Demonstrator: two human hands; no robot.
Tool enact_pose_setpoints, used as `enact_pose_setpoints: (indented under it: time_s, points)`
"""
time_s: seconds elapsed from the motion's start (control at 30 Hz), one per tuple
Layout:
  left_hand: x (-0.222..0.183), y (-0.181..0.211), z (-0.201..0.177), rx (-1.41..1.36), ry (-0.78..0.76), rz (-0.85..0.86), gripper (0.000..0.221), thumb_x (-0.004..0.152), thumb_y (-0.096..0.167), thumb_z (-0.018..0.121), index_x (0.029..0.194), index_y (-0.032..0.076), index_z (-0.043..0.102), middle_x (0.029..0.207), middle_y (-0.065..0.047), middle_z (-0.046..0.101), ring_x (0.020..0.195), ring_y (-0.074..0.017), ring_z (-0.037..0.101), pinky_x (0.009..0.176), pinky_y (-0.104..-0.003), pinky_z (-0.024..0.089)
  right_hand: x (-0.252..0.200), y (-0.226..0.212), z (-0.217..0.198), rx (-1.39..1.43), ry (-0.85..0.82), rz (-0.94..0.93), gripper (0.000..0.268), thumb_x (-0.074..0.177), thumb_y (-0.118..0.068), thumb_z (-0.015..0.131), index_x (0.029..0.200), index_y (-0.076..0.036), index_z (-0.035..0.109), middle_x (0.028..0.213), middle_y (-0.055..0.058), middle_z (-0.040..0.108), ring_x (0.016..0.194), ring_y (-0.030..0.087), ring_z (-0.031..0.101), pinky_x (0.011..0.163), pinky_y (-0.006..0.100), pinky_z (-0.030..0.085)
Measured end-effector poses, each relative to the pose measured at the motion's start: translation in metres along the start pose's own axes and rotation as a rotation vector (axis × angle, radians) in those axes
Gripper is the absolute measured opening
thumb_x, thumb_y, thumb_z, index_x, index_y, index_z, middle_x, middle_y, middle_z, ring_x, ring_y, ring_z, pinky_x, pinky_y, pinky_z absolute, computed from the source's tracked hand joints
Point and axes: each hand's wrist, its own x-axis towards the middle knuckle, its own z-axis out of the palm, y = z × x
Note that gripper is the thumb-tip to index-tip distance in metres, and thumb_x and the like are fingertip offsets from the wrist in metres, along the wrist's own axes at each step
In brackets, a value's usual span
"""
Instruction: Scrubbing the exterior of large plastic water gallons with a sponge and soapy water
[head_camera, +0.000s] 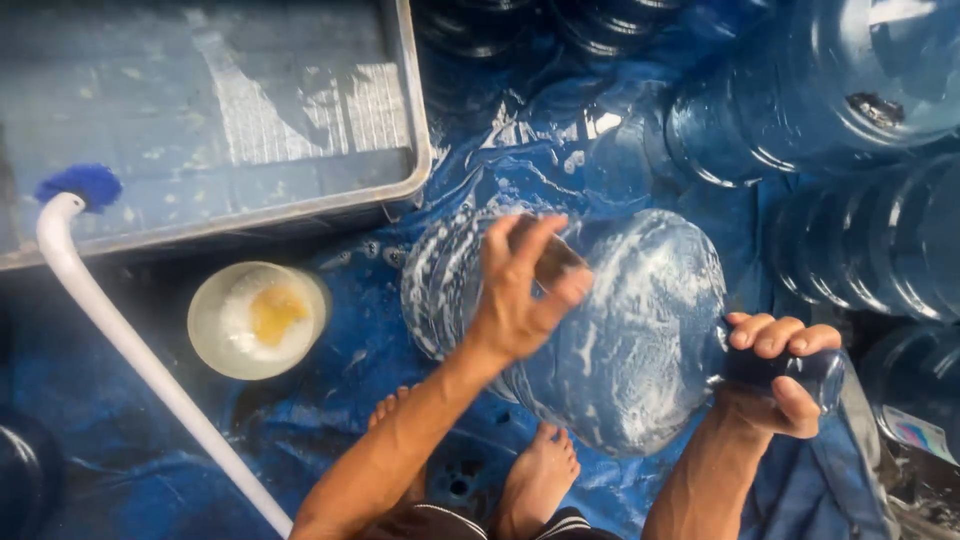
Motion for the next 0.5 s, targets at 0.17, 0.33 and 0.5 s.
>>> enact_pose_setpoints:
  time_s: [0.17,0.33,0.5]
  points:
    - [0.050,-0.111,0.004,0.139,0.134,-0.041,0.087,0.076,0.086,0.034,0.137,0.031,0.062,0.134,-0.022,0.049,0.130,-0.0369,0.044,0.103,-0.059,0.037,-0.020,-0.007,-0.035,0.003,0.032,-0.017,0.044,0.082,-0.022,0.056,0.125,-0.012,0.060,0.108,0.010,0.067,0.107,0.031,0.068,0.117,0.049,0.055]
    - [0.014,-0.005,0.015,-0.107,0.008,0.481,0.100,0.089,0.084,0.017,0.124,0.003,0.064,0.089,-0.014,0.066,0.085,-0.0251,0.067,0.082,-0.047,0.059,-0.015,-0.004,-0.030,-0.161,-0.010,-0.012,0.048,0.078,-0.028,0.058,0.125,-0.015,0.059,0.104,0.009,0.067,0.101,0.030,0.070,0.113,0.047,0.060]
    - [0.035,-0.035,-0.010,0.095,-0.122,-0.066,0.090,0.078,0.081,0.028,0.144,0.024,0.053,0.146,-0.022,0.040,0.133,-0.0354,0.045,0.100,-0.054,0.049,0.000,-0.018,0.026,-0.313,0.576,0.118,0.035,0.080,-0.031,0.061,0.114,-0.019,0.060,0.096,0.002,0.064,0.095,0.025,0.068,0.107,0.039,0.060]
